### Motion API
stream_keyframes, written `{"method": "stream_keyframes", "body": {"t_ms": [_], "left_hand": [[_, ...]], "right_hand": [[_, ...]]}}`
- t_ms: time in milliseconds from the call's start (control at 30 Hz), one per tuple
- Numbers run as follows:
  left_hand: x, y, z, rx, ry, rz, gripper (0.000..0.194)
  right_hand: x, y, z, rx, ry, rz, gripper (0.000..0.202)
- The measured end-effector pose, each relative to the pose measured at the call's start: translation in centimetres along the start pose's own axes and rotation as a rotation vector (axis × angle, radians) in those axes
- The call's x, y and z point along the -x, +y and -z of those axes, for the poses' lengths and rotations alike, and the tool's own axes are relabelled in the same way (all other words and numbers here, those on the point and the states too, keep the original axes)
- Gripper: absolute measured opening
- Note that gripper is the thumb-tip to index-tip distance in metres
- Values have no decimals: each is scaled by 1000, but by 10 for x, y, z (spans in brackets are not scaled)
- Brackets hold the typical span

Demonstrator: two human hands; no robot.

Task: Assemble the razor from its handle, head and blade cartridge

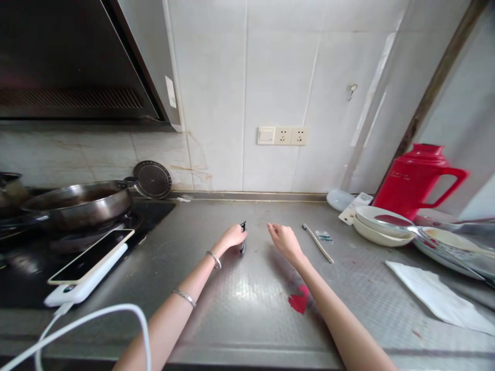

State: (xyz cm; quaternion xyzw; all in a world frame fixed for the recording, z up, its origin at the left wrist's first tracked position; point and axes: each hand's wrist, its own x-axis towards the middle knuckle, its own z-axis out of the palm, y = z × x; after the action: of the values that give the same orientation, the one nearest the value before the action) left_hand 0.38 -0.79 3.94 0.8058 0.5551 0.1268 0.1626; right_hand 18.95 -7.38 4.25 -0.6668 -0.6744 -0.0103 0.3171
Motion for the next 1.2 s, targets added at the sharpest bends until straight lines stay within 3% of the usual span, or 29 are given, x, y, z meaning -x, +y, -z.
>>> {"method": "stream_keyframes", "body": {"t_ms": [467, 667, 800, 900, 1200], "left_hand": [[7, 2, -5, -153, -10, -4, 38], [16, 2, -2, -137, -11, 0, 36], [22, 6, 0, -145, -20, -9, 30], [25, 9, 0, -166, -9, 8, 27], [28, 15, -4, -196, 25, 42, 30]], "right_hand": [[-2, 7, 6, 76, -75, -92, 44], [-14, 46, 24, 108, -65, -278, 30], [-13, 83, 39, 161, -13, -481, 33], [-9, 103, 43, 180, -27, -553, 36], [-7, 115, 39, 226, -114, -659, 26]]}}
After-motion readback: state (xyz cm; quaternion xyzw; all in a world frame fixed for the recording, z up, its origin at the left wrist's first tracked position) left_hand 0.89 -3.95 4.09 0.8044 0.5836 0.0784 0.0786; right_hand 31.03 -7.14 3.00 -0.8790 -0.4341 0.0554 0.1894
